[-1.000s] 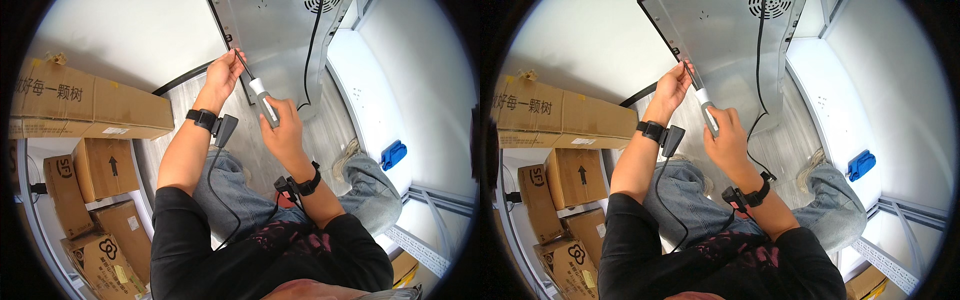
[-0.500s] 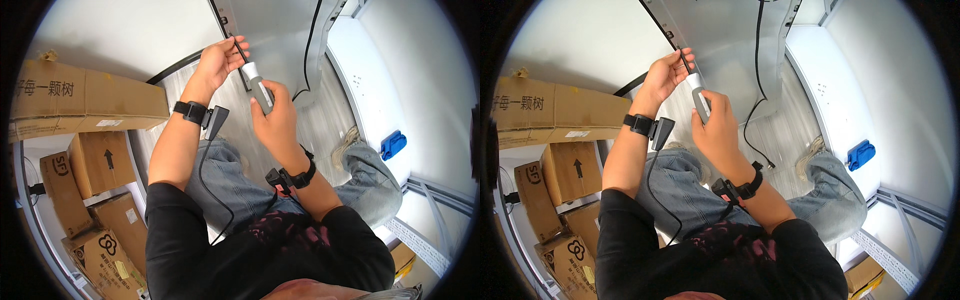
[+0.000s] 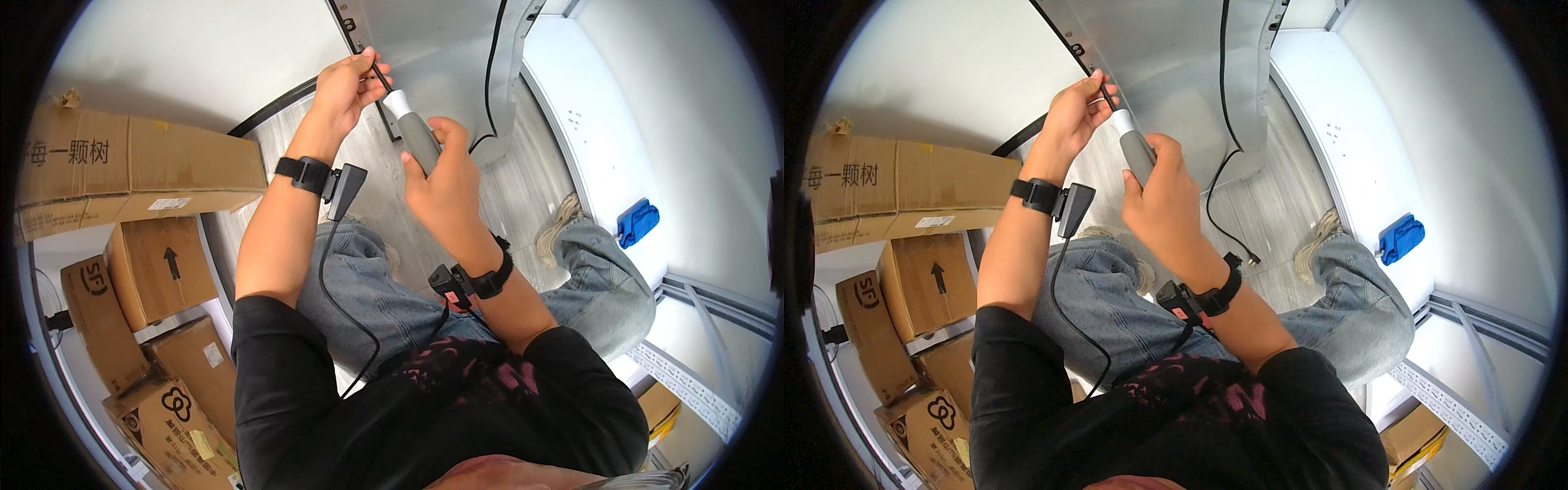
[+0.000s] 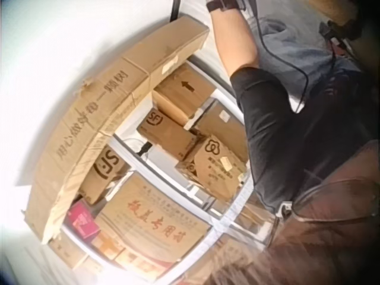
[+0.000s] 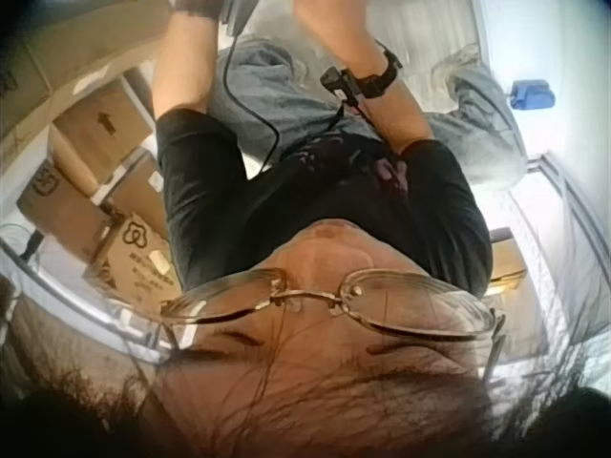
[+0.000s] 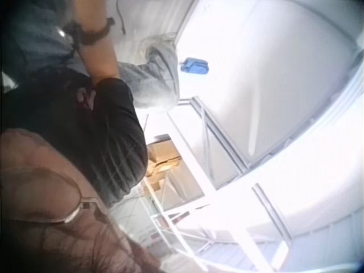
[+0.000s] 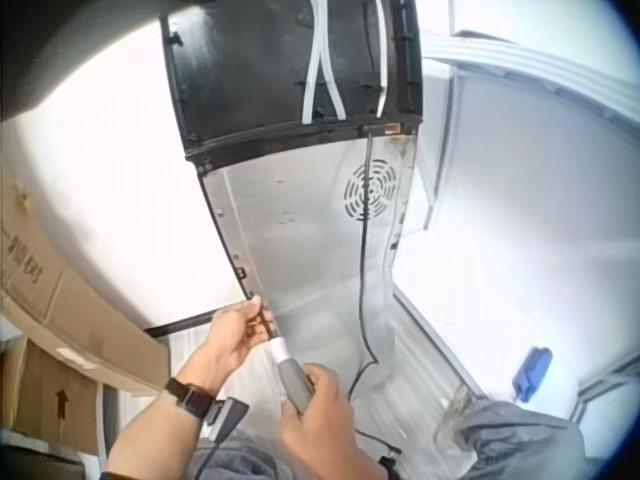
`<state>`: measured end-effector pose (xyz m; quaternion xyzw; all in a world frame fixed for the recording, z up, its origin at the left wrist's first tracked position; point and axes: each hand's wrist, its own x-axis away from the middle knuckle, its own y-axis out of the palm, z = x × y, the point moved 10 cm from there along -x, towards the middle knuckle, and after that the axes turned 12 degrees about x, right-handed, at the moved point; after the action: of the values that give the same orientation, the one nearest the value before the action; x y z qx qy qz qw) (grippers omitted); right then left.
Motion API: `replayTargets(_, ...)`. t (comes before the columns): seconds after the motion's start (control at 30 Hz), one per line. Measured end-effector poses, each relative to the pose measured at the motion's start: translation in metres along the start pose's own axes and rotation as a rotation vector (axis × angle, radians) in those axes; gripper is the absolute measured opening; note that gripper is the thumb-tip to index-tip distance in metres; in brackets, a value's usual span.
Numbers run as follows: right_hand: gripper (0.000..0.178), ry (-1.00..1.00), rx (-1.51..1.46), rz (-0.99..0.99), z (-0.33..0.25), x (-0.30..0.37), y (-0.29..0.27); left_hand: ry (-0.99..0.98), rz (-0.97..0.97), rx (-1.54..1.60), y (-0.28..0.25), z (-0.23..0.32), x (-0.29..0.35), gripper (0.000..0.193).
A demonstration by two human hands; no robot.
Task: The person uses a screwdriver to fasten screws into the back panel of a large electronic device. They repeatedly insert and tighten screws along the edge of the panel while managing a connected power cable.
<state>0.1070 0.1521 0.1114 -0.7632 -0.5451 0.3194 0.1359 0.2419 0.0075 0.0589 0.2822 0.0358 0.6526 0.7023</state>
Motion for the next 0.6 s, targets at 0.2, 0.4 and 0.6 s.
replayTargets(0.2, 0.042, 0.065, -0.053, -0.052, 0.001, -0.005, -0.002, -0.060, -0.105, -0.001, 0.012, 0.002, 0.009, 0.020)
replayTargets(0.4, 0.046, -0.103, -0.002, 0.028, -0.025, 0.002, -0.015, -0.039, -0.101, 0.030, 0.001, -0.003, -0.004, 0.020)
replayTargets(0.6, 0.047, -0.136, 0.009, 0.028, -0.025, 0.004, -0.011, -0.029, -0.070, -0.011, 0.002, 0.001, 0.001, 0.021)
